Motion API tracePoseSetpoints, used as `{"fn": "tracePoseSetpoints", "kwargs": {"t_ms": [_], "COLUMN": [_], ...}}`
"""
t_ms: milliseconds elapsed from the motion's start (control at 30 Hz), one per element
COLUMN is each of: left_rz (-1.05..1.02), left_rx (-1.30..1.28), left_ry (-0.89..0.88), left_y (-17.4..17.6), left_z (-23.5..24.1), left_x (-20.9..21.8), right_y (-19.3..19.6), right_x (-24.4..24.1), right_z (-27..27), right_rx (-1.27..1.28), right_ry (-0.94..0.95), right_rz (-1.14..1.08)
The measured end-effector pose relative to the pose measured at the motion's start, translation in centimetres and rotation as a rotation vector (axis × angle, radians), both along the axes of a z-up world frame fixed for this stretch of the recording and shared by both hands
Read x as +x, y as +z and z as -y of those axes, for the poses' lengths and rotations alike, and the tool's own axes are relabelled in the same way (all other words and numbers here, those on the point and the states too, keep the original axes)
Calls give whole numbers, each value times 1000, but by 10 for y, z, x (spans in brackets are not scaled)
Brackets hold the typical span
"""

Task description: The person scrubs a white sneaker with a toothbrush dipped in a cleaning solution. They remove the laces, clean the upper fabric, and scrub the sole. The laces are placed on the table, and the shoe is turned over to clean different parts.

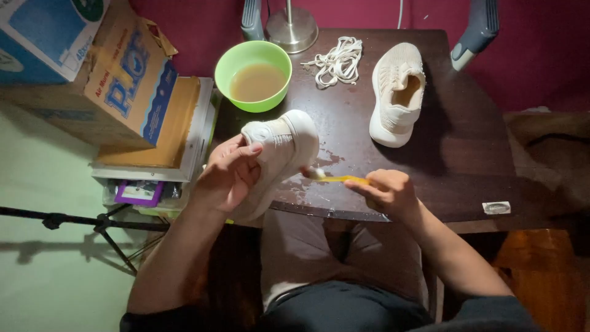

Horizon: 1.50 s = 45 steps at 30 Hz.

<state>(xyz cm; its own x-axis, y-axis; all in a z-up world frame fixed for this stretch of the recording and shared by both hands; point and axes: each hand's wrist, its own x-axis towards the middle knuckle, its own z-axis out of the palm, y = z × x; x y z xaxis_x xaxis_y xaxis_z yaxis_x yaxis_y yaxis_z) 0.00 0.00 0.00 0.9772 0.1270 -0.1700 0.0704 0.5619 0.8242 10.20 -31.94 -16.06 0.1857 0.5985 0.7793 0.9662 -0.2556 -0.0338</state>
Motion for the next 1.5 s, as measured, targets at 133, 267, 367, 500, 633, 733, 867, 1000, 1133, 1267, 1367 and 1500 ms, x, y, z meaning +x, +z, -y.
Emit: {"fn": "tracePoseSetpoints", "kwargs": {"t_ms": [133, 267, 367, 500, 633, 733, 867, 1000, 1133, 1267, 1367, 1500], "left_rz": [6, 34, 33, 39, 16, 32, 22, 34, 30, 40, 56, 251], "left_rx": [6, 10, -17, -9, -50, -70, -95, -105, -102, -31, 94, 484], "left_ry": [-24, -28, -10, -45, -15, -49, -21, -34, -32, -33, -46, -126], "left_y": [0, 9, 6, 2, -7, -5, 14, 8, 4, 10, 9, 34], "left_z": [1, 4, -2, -6, -14, -18, -12, -11, -16, -13, -11, -7], "left_x": [-3, -5, -3, -2, 0, 2, -2, -1, 0, -9, -18, -34], "right_y": [34, 1, 32, 76, -44, -41, 5, 14, -1, 9, 40, -21], "right_x": [-24, -9, -26, -38, 19, 5, -12, -29, -29, -41, -60, -62], "right_z": [-26, -22, -37, -41, -21, -30, -37, -63, -66, -67, -58, 9], "right_rx": [98, -12, 87, -153, 266, 225, 113, 17, -125, -50, -60, 305], "right_ry": [-74, -44, -58, -207, -128, 86, 74, 76, 210, 189, 414, 243], "right_rz": [-480, 49, -164, -1102, -29, -213, -60, -30, 29, -48, -127, -395]}}
